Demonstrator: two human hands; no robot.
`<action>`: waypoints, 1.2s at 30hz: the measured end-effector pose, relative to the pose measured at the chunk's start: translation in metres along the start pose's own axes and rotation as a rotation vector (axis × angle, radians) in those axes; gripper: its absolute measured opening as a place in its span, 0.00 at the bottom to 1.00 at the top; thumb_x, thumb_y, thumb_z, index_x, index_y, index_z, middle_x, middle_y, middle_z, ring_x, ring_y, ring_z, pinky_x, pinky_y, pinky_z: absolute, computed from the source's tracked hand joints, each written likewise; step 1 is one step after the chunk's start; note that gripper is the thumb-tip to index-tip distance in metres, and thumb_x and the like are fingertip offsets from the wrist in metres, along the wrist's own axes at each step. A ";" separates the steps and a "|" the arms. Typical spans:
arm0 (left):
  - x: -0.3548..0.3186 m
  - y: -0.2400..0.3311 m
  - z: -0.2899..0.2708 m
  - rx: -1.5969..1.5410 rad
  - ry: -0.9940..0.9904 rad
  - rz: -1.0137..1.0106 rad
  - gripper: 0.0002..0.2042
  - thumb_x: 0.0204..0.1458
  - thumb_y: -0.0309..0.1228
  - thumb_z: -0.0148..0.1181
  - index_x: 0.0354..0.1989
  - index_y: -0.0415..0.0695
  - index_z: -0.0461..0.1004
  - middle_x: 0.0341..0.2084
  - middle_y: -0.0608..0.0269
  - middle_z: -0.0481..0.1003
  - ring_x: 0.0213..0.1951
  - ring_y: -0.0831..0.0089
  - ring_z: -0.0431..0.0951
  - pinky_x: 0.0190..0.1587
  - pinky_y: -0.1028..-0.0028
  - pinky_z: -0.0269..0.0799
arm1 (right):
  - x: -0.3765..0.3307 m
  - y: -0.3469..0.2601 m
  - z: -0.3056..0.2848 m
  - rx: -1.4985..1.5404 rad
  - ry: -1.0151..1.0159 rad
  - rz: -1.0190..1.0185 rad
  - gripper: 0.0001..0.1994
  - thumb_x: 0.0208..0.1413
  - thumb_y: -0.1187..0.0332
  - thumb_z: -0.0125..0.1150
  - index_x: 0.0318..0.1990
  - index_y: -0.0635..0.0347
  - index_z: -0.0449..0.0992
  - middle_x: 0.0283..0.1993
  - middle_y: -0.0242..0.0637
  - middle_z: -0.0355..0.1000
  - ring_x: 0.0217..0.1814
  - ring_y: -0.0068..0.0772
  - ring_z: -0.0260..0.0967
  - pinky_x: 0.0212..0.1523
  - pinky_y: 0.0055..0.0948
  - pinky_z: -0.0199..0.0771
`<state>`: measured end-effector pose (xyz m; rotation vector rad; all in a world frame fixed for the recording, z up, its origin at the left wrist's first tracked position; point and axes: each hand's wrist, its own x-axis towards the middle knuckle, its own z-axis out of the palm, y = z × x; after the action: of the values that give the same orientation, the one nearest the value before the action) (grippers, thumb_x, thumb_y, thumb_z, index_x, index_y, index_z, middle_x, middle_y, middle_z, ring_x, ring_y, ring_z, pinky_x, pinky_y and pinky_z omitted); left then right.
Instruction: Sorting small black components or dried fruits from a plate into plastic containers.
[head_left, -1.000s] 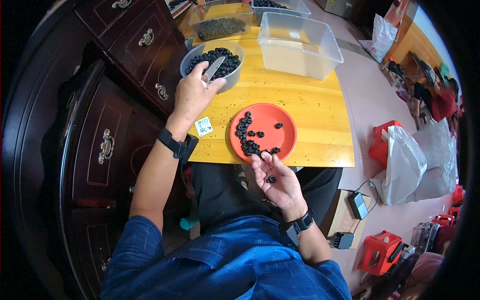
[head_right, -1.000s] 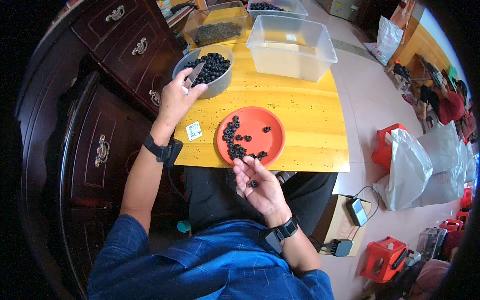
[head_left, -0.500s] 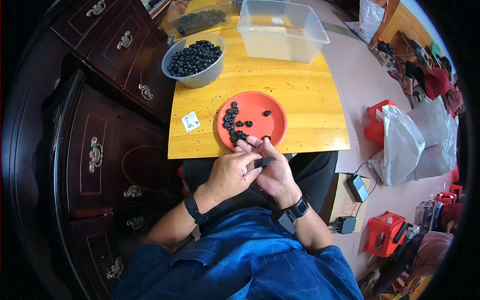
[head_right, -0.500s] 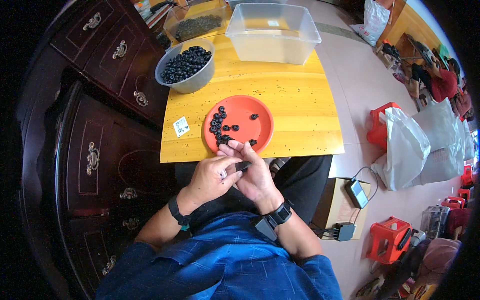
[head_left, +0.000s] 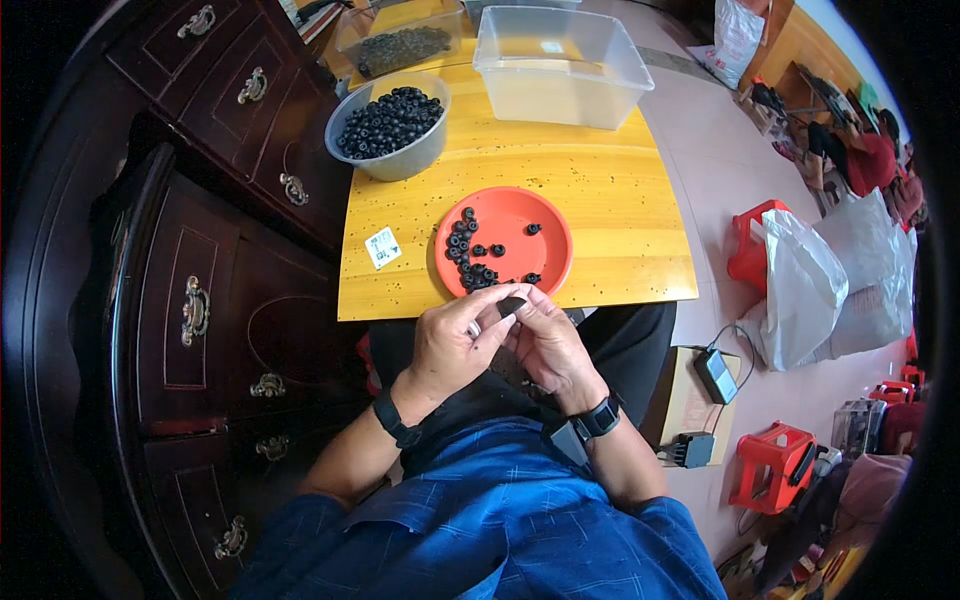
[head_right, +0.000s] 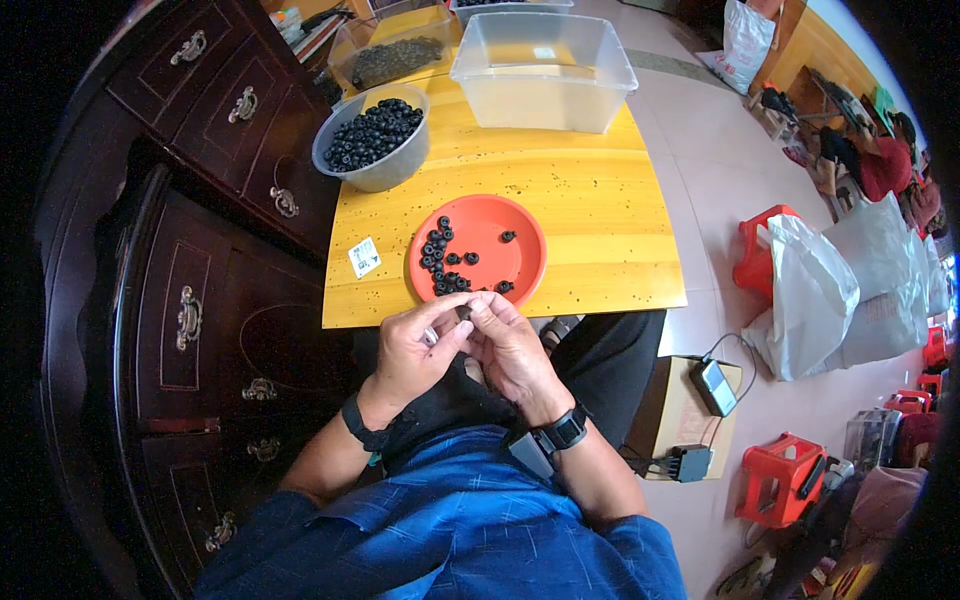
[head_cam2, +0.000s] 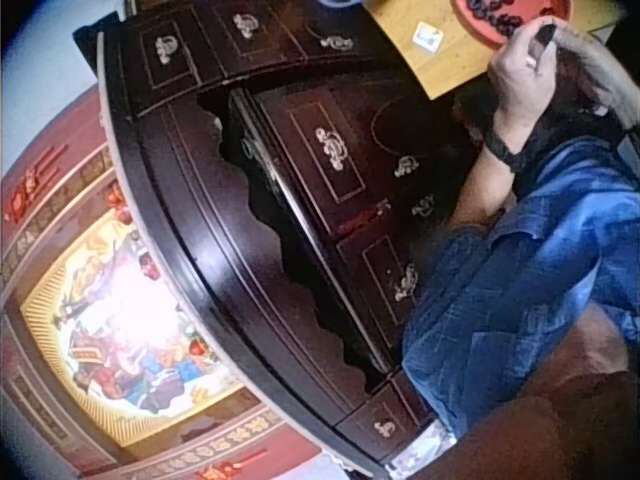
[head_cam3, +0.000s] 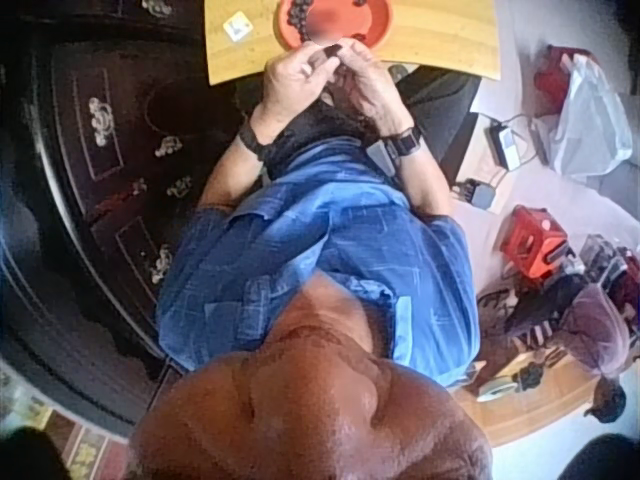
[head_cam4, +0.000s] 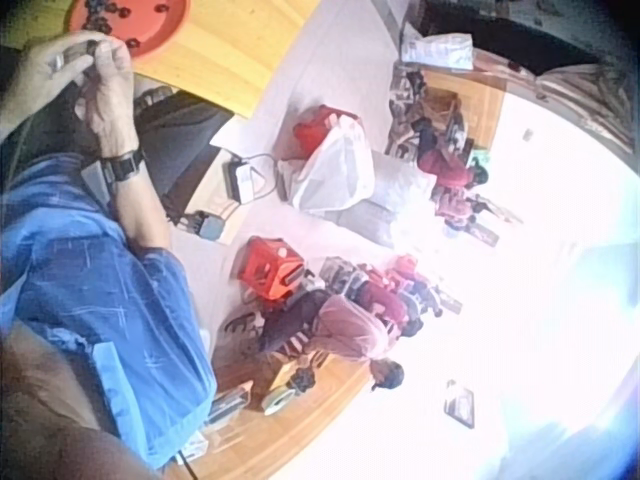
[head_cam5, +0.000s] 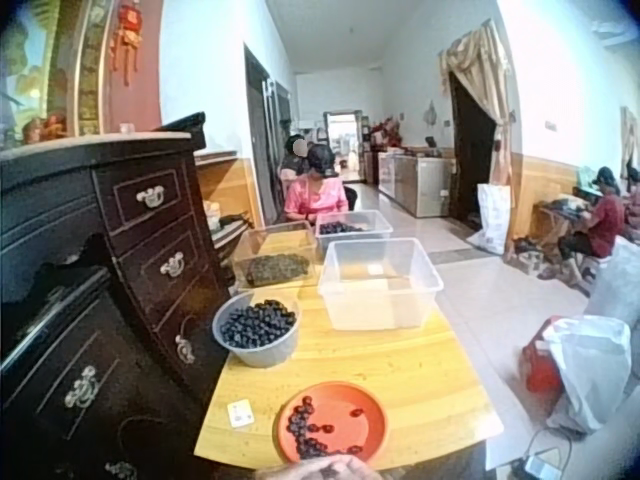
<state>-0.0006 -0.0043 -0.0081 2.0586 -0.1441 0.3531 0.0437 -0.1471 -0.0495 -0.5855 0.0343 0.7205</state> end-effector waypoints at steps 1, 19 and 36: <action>-0.001 -0.003 0.001 -0.001 -0.002 -0.004 0.13 0.51 0.18 0.63 0.46 0.38 0.78 0.21 0.66 0.75 0.24 0.86 0.73 0.27 0.80 0.69 | 0.001 0.000 -0.002 0.002 0.003 0.002 0.08 0.66 0.64 0.54 0.47 0.57 0.72 0.44 0.31 0.74 0.45 0.23 0.73 0.47 0.27 0.76; 0.003 -0.010 -0.001 -0.051 0.084 0.007 0.14 0.47 0.22 0.68 0.44 0.44 0.80 0.23 0.59 0.77 0.21 0.74 0.75 0.25 0.75 0.71 | 0.001 -0.003 -0.003 -0.131 -0.058 0.033 0.12 0.67 0.60 0.54 0.48 0.56 0.76 0.44 0.29 0.76 0.43 0.19 0.72 0.45 0.22 0.72; 0.000 -0.003 0.006 0.090 0.228 0.172 0.08 0.45 0.24 0.72 0.33 0.41 0.78 0.22 0.61 0.77 0.22 0.73 0.79 0.25 0.75 0.73 | 0.000 -0.001 -0.002 -0.067 0.093 -0.052 0.04 0.66 0.66 0.56 0.42 0.54 0.72 0.37 0.28 0.72 0.36 0.21 0.71 0.38 0.24 0.74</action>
<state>0.0015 -0.0083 -0.0136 2.0826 -0.1687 0.7083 0.0442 -0.1489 -0.0510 -0.6810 0.0807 0.6453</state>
